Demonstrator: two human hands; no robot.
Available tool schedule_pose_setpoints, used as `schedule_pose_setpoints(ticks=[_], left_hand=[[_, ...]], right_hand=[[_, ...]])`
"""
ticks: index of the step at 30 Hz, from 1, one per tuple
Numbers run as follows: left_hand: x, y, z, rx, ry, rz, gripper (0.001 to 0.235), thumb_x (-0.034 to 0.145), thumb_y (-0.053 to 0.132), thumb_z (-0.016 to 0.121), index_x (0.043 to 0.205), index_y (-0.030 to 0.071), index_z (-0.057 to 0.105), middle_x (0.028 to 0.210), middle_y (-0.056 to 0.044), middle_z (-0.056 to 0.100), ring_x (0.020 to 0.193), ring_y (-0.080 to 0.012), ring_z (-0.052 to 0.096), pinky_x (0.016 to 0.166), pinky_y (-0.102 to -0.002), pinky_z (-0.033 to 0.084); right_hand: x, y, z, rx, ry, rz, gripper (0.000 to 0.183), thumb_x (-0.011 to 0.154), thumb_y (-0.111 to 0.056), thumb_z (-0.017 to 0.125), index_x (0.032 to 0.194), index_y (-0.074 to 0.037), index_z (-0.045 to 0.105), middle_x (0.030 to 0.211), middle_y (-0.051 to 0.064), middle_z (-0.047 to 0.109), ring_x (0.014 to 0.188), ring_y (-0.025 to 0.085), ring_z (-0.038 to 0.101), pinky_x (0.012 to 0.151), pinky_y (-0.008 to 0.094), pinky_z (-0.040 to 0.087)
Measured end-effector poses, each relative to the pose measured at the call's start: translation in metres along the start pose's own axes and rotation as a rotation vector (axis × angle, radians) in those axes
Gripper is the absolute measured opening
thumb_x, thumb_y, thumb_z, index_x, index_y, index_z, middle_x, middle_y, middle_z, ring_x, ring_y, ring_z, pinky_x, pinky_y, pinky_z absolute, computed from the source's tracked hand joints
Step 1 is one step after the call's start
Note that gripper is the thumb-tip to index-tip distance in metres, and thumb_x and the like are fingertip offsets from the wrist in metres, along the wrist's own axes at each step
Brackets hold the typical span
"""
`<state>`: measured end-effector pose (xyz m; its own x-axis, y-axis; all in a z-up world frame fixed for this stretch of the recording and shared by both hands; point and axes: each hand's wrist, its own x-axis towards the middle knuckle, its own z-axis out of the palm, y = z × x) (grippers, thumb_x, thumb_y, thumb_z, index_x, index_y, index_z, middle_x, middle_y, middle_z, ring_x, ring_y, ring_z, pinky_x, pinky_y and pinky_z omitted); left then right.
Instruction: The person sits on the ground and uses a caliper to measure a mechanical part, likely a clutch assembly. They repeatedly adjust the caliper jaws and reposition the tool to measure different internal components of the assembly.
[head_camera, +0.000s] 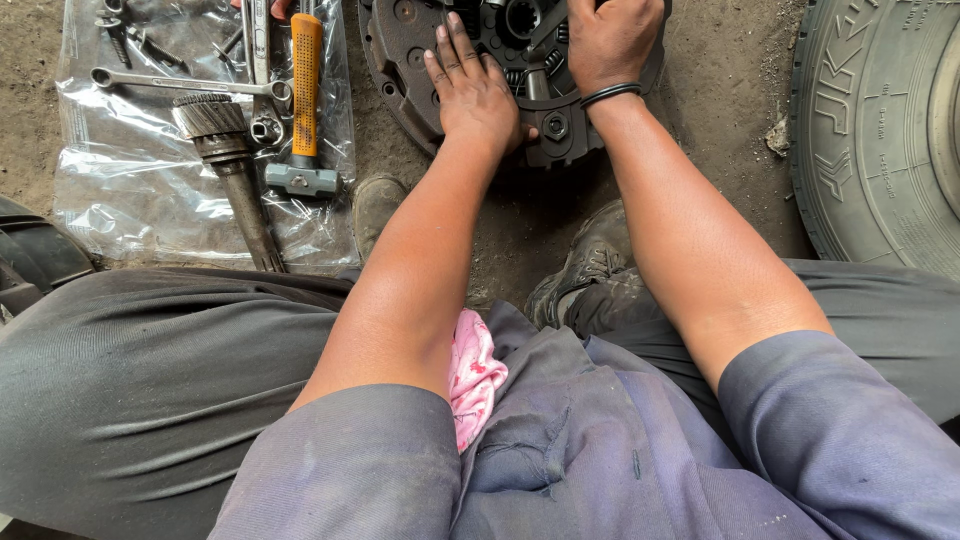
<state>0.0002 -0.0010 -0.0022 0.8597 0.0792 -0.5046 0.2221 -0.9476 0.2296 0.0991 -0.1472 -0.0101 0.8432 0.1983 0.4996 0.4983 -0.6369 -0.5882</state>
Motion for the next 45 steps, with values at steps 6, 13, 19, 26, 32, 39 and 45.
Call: schedule_pose_setpoints(ticks=[6, 13, 19, 26, 32, 39, 45], left_hand=[[-0.001, 0.0, -0.002, 0.005, -0.007, -0.007, 0.121, 0.078, 0.075, 0.069, 0.159, -0.004, 0.025, 0.159, -0.043, -0.012, 0.148, -0.0543, -0.018, 0.121, -0.067, -0.003], [-0.001, 0.0, -0.003, 0.007, -0.007, -0.007, 0.121, 0.079, 0.075, 0.069, 0.159, -0.004, 0.025, 0.16, -0.042, -0.012, 0.149, -0.0541, -0.018, 0.122, -0.066, -0.003], [0.0, -0.001, -0.001, 0.0, -0.002, -0.003, 0.12, 0.079, 0.074, 0.069, 0.159, -0.005, 0.026, 0.16, -0.042, -0.012, 0.149, -0.0543, -0.017, 0.121, -0.066, -0.002], [0.0, -0.001, 0.0, 0.0, 0.004, 0.002, 0.119, 0.08, 0.073, 0.069, 0.159, -0.005, 0.026, 0.16, -0.043, -0.01, 0.149, -0.0544, -0.016, 0.121, -0.067, -0.002], [0.001, -0.001, -0.001, 0.01, -0.002, 0.0, 0.118, 0.081, 0.073, 0.068, 0.158, -0.005, 0.026, 0.16, -0.042, -0.01, 0.149, -0.0544, -0.015, 0.121, -0.067, -0.002], [-0.001, -0.001, -0.003, 0.021, -0.013, -0.001, 0.118, 0.081, 0.073, 0.067, 0.159, -0.005, 0.025, 0.16, -0.043, -0.011, 0.149, -0.055, -0.016, 0.121, -0.067, -0.001], [-0.002, 0.0, -0.004, 0.019, -0.01, -0.007, 0.119, 0.08, 0.074, 0.068, 0.159, -0.005, 0.026, 0.16, -0.042, -0.011, 0.149, -0.0543, -0.016, 0.122, -0.067, -0.001]], right_hand=[[0.001, 0.01, 0.003, -0.047, 0.018, -0.014, 0.054, 0.099, -0.015, 0.076, 0.055, -0.008, 0.044, 0.046, -0.002, 0.042, 0.038, 0.011, 0.044, 0.041, 0.027, 0.036], [0.004, 0.016, 0.007, -0.106, 0.043, -0.082, 0.043, 0.096, -0.013, 0.073, 0.061, -0.004, 0.048, 0.051, 0.001, 0.045, 0.045, 0.014, 0.047, 0.047, 0.03, 0.042], [-0.001, -0.006, -0.002, -0.019, -0.011, -0.026, 0.053, 0.102, -0.013, 0.072, 0.055, -0.005, 0.046, 0.045, 0.0, 0.044, 0.038, 0.011, 0.045, 0.04, 0.028, 0.033], [-0.003, -0.014, 0.0, -0.02, -0.034, -0.105, 0.049, 0.104, -0.012, 0.069, 0.06, -0.006, 0.049, 0.049, -0.001, 0.047, 0.042, 0.01, 0.048, 0.042, 0.028, 0.035], [-0.003, -0.009, -0.002, -0.044, -0.036, 0.028, 0.056, 0.103, -0.015, 0.072, 0.055, -0.009, 0.043, 0.045, -0.002, 0.042, 0.038, 0.009, 0.044, 0.038, 0.026, 0.032], [-0.004, -0.007, -0.004, -0.007, 0.012, 0.029, 0.056, 0.103, -0.015, 0.071, 0.057, -0.008, 0.041, 0.047, -0.002, 0.043, 0.041, 0.008, 0.045, 0.041, 0.027, 0.031], [-0.005, -0.001, -0.002, 0.007, 0.011, 0.066, 0.057, 0.103, -0.015, 0.072, 0.056, -0.008, 0.041, 0.046, -0.002, 0.042, 0.04, 0.008, 0.045, 0.04, 0.027, 0.031]])
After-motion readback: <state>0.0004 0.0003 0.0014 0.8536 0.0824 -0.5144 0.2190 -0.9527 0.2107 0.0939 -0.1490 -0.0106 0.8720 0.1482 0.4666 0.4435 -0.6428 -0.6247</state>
